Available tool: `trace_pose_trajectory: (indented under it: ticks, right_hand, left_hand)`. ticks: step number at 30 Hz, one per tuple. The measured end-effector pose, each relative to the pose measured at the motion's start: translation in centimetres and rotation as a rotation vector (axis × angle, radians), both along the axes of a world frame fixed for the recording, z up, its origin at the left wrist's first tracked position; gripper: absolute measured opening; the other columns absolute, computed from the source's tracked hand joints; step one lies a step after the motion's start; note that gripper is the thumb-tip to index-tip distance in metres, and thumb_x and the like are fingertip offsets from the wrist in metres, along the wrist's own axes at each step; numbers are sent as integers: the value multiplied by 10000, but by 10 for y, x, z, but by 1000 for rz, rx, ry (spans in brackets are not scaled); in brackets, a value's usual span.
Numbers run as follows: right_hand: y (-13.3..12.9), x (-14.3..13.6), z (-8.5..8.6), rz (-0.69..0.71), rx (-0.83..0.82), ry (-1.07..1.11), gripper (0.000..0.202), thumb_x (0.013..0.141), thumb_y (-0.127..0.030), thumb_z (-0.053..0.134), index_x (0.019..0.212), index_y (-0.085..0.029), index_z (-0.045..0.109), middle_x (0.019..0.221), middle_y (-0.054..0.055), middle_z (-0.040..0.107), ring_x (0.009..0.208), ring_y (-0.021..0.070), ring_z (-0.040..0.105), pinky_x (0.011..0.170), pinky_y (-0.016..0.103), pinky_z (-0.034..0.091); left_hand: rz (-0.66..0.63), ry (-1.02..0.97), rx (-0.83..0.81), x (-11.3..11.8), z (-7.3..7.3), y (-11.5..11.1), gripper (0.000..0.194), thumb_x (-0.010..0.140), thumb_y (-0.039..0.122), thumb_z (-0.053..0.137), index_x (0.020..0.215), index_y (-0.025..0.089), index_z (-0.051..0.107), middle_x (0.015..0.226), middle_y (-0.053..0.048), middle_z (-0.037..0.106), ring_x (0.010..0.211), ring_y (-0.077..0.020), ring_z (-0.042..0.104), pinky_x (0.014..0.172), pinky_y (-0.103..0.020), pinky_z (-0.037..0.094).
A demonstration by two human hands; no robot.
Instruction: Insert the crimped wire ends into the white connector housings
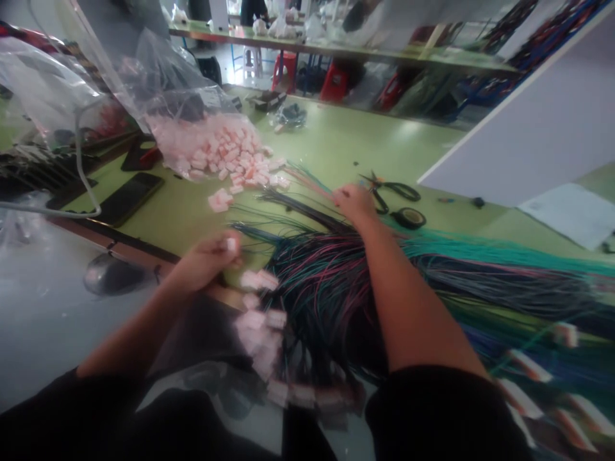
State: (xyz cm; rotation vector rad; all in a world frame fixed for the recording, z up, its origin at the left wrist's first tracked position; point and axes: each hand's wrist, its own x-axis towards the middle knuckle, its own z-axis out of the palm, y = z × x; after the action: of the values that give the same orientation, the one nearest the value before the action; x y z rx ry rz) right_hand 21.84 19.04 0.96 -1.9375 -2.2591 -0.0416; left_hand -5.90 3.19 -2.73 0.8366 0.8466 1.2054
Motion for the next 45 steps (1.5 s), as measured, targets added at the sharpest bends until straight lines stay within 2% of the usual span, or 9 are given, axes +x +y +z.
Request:
trace_pose_trajectory:
  ticks: [3, 5, 10, 17, 23, 29, 33, 39, 45]
  right_hand:
    - [6, -3, 2, -105, -53, -62, 330, 816, -298, 445, 986, -158, 691, 984, 126, 675, 843, 225, 587, 640, 291, 407]
    - [8, -4, 5, -119, -59, -98, 322, 812, -282, 470, 1006, -157, 693, 1025, 134, 672, 904, 237, 594, 676, 294, 417]
    - [8, -12, 8, -42, -91, -86, 333, 792, -211, 475, 1048, -143, 676, 992, 101, 697, 920, 205, 605, 722, 266, 422]
    - [2, -25, 5, 143, -186, -147, 295, 759, -275, 521, 973, -231, 719, 967, 40, 712, 881, 198, 617, 689, 270, 423]
    - [6, -12, 5, 83, -140, -153, 343, 768, -184, 482, 1019, -212, 713, 979, 61, 710, 889, 192, 620, 727, 273, 438]
    - [-1, -4, 11, 177, -207, -36, 291, 717, -182, 531, 928, -210, 729, 865, 23, 718, 785, 158, 618, 678, 238, 427]
    - [-7, -7, 9, 217, -277, -101, 286, 717, -185, 531, 918, -222, 732, 837, 9, 713, 744, 148, 603, 647, 235, 401]
    - [-15, -17, 8, 255, -234, -151, 270, 779, -240, 495, 921, -204, 722, 878, 37, 712, 777, 163, 602, 630, 244, 371]
    - [-18, -28, 11, 270, -228, -222, 260, 771, -216, 486, 895, -200, 714, 878, 43, 713, 761, 164, 601, 601, 252, 348]
  left_hand:
    - [-8, -25, -2, -1, -1, 0, 309, 569, 153, 800, 802, 133, 598, 616, 39, 608, 537, -89, 616, 532, -187, 498]
    - [-16, -35, -11, -1, -2, 1, 324, 558, 150, 808, 807, 139, 602, 613, 43, 612, 535, -86, 619, 526, -177, 501]
    - [-28, -44, -11, -1, -2, 0, 308, 570, 149, 804, 805, 141, 605, 612, 46, 615, 531, -82, 622, 520, -166, 510]
    - [-36, -46, -13, 0, 0, 0, 312, 551, 158, 818, 786, 139, 614, 602, 45, 624, 532, -85, 626, 520, -165, 519]
    - [-53, -32, -7, -1, 0, -1, 266, 585, 148, 800, 782, 146, 622, 608, 37, 636, 537, -83, 627, 513, -156, 510]
    - [-59, -16, -10, -1, 1, -1, 250, 600, 172, 800, 773, 146, 621, 603, 33, 637, 535, -79, 621, 508, -147, 500]
    - [-55, 3, -18, 0, 2, -2, 256, 598, 176, 804, 786, 150, 632, 612, 36, 633, 540, -76, 619, 507, -143, 495]
    - [-52, 39, -6, 1, 4, -3, 223, 610, 201, 801, 752, 149, 638, 596, 19, 638, 541, -84, 619, 503, -145, 492]
    - [-48, 41, -10, 1, 5, -3, 205, 622, 179, 790, 763, 153, 645, 599, 17, 634, 539, -82, 613, 502, -142, 491]
